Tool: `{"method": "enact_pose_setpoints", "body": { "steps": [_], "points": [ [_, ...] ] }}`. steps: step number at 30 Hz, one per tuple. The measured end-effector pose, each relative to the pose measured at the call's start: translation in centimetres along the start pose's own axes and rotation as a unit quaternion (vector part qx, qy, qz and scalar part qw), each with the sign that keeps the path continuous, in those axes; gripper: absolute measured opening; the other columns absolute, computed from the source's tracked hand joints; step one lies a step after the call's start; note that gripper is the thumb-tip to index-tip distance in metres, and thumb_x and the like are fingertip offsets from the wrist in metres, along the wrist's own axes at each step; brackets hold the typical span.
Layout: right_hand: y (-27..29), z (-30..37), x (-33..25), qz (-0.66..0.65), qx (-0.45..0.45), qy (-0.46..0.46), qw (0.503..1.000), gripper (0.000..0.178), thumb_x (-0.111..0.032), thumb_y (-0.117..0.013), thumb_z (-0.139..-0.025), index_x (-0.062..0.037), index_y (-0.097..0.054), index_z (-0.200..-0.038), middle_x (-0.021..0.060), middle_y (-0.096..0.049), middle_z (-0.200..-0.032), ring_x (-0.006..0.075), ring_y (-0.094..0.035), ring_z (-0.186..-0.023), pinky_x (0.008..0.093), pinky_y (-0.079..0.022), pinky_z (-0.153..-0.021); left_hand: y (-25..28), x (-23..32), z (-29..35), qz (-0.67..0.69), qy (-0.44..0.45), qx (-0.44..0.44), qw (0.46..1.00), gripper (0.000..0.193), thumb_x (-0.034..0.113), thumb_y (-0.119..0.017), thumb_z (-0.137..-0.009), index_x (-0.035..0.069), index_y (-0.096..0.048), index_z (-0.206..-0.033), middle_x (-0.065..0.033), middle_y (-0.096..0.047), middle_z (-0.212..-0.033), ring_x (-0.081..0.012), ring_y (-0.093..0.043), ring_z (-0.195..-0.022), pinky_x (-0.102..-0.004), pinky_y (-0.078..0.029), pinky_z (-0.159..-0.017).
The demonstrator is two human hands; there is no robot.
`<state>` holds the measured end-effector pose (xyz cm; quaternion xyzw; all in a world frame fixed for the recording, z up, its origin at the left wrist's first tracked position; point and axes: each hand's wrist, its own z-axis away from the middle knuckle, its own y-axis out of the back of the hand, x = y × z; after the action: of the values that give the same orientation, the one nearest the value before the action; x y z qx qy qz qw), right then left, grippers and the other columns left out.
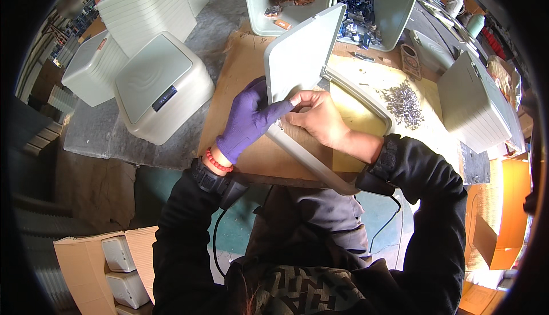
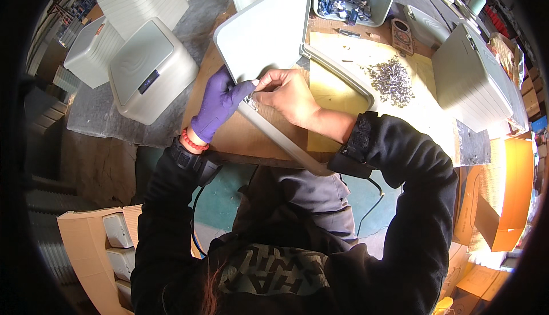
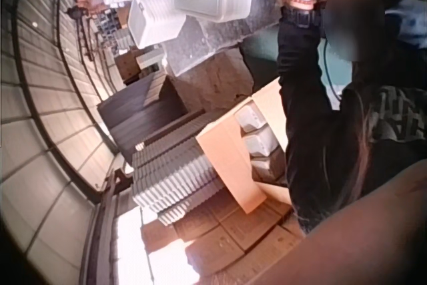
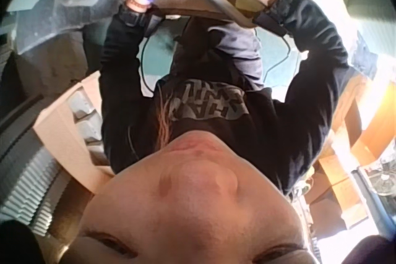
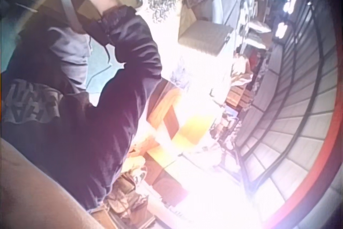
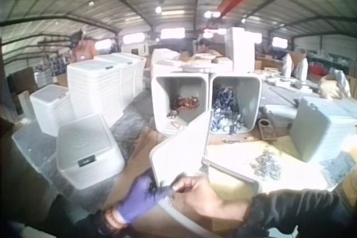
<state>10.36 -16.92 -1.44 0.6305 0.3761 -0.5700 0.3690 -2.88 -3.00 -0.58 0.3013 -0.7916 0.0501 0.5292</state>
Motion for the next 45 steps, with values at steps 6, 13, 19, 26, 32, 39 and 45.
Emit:
{"method": "enact_pose_setpoints", "body": {
  "steps": [6, 13, 19, 26, 32, 39, 45],
  "points": [
    [-0.1, 0.2, 0.3, -0.014, -0.007, -0.011, 1.0, 0.007, 0.003, -0.077, -0.083, 0.0, -0.073, -0.086, 0.004, -0.074, -0.088, 0.0072, -0.065, -0.079, 0.0253, -0.054, -0.073, 0.2, -0.2, -0.1, -0.008, 0.011, 0.006, 1.0, 0.038, 0.022, -0.081, -0.09, -0.002, -0.068, -0.116, -0.0086, -0.072, -0.106, -0.0149, -0.068, -0.093, -0.0316, -0.054, -0.08],
    [-0.5, 0.8, -0.5, 0.344, 0.022, 0.356, 0.869, 0.007, 0.0, -0.075, -0.074, -0.0024, -0.071, -0.079, 0.0095, -0.062, -0.081, 0.0277, -0.062, -0.085, 0.038, -0.054, -0.073, 0.0, 0.2, 0.0, 0.058, 0.053, 0.008, 0.997, 0.038, 0.021, -0.082, -0.09, -0.002, -0.067, -0.116, -0.0042, -0.072, -0.099, -0.0093, -0.063, -0.09, -0.0275, -0.053, -0.079],
    [-1.0, 0.7, -0.9, 0.407, 0.007, 0.35, 0.844, 0.009, -0.003, -0.071, -0.074, -0.0014, -0.062, -0.074, 0.0123, -0.063, -0.078, 0.0335, -0.064, -0.084, 0.0441, -0.055, -0.071, 0.6, 1.0, 0.0, 0.046, 0.083, -0.007, 0.995, 0.035, 0.018, -0.081, -0.091, -0.002, -0.067, -0.116, -0.0039, -0.072, -0.1, -0.0094, -0.063, -0.089, -0.0268, -0.053, -0.079],
    [1.7, 0.7, -2.9, 0.48, -0.002, 0.082, 0.873, 0.057, -0.031, -0.081, -0.079, 0.0067, -0.05, -0.108, 0.0217, -0.07, -0.076, 0.0395, -0.073, -0.081, 0.0456, -0.058, -0.076, 0.3, 0.4, 0.1, 0.007, 0.082, -0.019, 0.996, 0.038, 0.015, -0.077, -0.093, -0.003, -0.063, -0.123, -0.0026, -0.069, -0.098, -0.0103, -0.06, -0.086, -0.0293, -0.051, -0.075],
    [17.0, -0.2, -7.1, 0.584, 0.101, 0.1, 0.799, 0.026, -0.019, -0.083, -0.078, -0.0012, -0.073, -0.094, 0.0177, -0.074, -0.089, 0.0348, -0.073, -0.084, 0.0429, -0.057, -0.08, 0.3, -0.4, 0.1, -0.12, 0.017, -0.01, 0.993, 0.023, 0.011, -0.073, -0.096, -0.006, -0.07, -0.111, -0.0148, -0.071, -0.095, -0.0145, -0.066, -0.083, -0.0308, -0.051, -0.072],
    [21.8, -0.2, -1.4, 0.602, 0.068, -0.02, 0.795, 0.03, -0.024, -0.088, -0.071, -0.0015, -0.076, -0.088, 0.0202, -0.075, -0.087, 0.0374, -0.073, -0.09, 0.0433, -0.057, -0.084, 0.3, 0.1, 0.1, -0.108, 0.01, -0.003, 0.994, 0.022, 0.009, -0.071, -0.098, -0.007, -0.07, -0.112, -0.0144, -0.072, -0.095, -0.0139, -0.065, -0.081, -0.0307, -0.051, -0.072],
    [20.1, -0.9, -4.2, 0.561, 0.064, -0.019, 0.825, 0.021, -0.015, -0.082, -0.071, -0.0005, -0.076, -0.085, 0.0202, -0.075, -0.086, 0.0343, -0.074, -0.083, 0.0391, -0.058, -0.077, 0.1, 0.1, 0.0, -0.08, 0.011, 0.001, 0.997, 0.02, 0.009, -0.07, -0.099, -0.006, -0.07, -0.112, -0.0106, -0.072, -0.092, -0.0095, -0.061, -0.079, -0.0288, -0.05, -0.069]
  ]
}}
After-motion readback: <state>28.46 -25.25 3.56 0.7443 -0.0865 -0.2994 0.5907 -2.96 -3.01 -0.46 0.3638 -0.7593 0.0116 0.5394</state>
